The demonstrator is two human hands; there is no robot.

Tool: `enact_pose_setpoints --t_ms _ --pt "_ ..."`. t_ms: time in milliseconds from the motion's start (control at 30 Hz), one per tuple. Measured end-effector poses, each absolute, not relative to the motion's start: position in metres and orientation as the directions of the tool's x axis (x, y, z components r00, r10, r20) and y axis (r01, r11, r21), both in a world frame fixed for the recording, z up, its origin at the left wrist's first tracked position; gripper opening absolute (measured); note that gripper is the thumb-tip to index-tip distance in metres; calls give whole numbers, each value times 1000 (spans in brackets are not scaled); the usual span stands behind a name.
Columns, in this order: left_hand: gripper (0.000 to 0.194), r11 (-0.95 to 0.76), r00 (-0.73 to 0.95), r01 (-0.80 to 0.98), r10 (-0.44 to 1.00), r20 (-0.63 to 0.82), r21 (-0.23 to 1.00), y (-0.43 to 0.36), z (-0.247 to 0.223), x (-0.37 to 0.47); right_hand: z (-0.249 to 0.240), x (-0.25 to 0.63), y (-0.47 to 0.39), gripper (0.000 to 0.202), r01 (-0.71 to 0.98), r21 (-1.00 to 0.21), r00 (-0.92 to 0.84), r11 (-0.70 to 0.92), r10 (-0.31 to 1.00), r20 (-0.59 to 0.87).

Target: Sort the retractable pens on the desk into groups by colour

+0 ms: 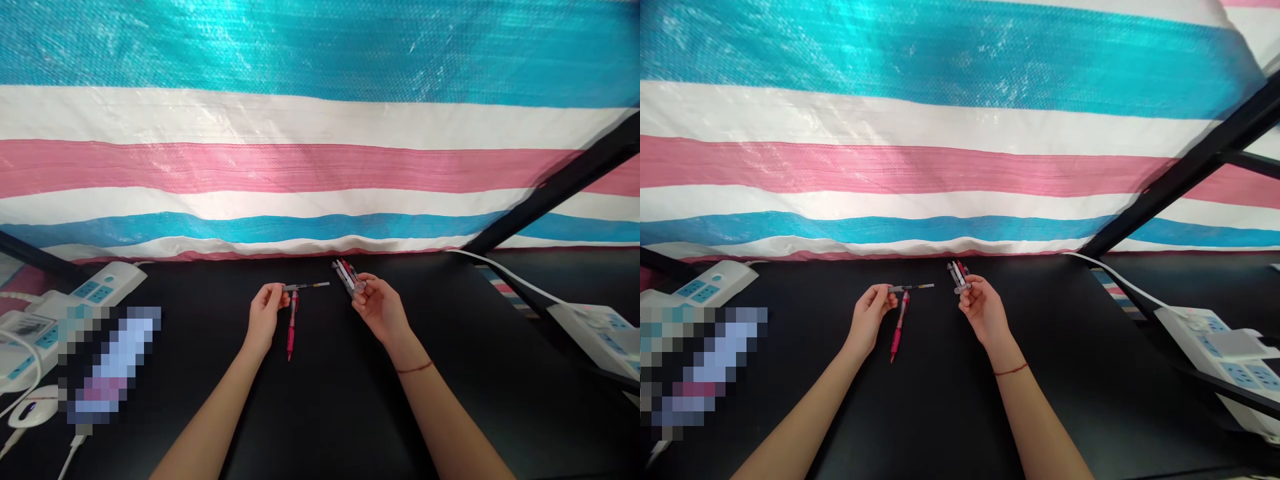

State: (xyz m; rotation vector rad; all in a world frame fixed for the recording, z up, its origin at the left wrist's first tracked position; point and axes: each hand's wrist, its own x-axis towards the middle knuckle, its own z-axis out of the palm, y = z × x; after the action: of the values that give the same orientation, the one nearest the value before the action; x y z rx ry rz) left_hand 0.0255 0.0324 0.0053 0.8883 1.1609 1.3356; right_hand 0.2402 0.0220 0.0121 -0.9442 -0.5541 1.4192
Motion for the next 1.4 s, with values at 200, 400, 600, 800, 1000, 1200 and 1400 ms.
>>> enact_pose_setpoints --t_ms 200,400,600,800,1000,1200,1400 --pt "35 80 -107 -261 988 -111 962 33 3 25 14 240 21 8 -641 -749 42 -168 967 -253" --pt "35 73 -104 -245 989 -101 967 33 3 25 6 241 23 11 -586 -803 117 -106 970 -213" --pt "35 77 -110 -245 988 -106 966 32 3 25 8 235 21 19 -409 -911 376 63 921 -105" --pt "34 82 -108 -252 988 -113 964 32 3 24 17 226 17 20 -312 -944 407 104 913 -34" --pt "33 79 -109 -244 988 -109 966 32 3 24 12 228 17 18 -249 -957 355 149 933 53" --pt "34 80 -94 -220 990 -102 972 32 3 25 10 225 14 19 -164 -970 316 179 941 120" --pt "33 51 -76 -150 995 -63 987 33 1 25 12 215 9 24 -54 -984 198 169 968 155"
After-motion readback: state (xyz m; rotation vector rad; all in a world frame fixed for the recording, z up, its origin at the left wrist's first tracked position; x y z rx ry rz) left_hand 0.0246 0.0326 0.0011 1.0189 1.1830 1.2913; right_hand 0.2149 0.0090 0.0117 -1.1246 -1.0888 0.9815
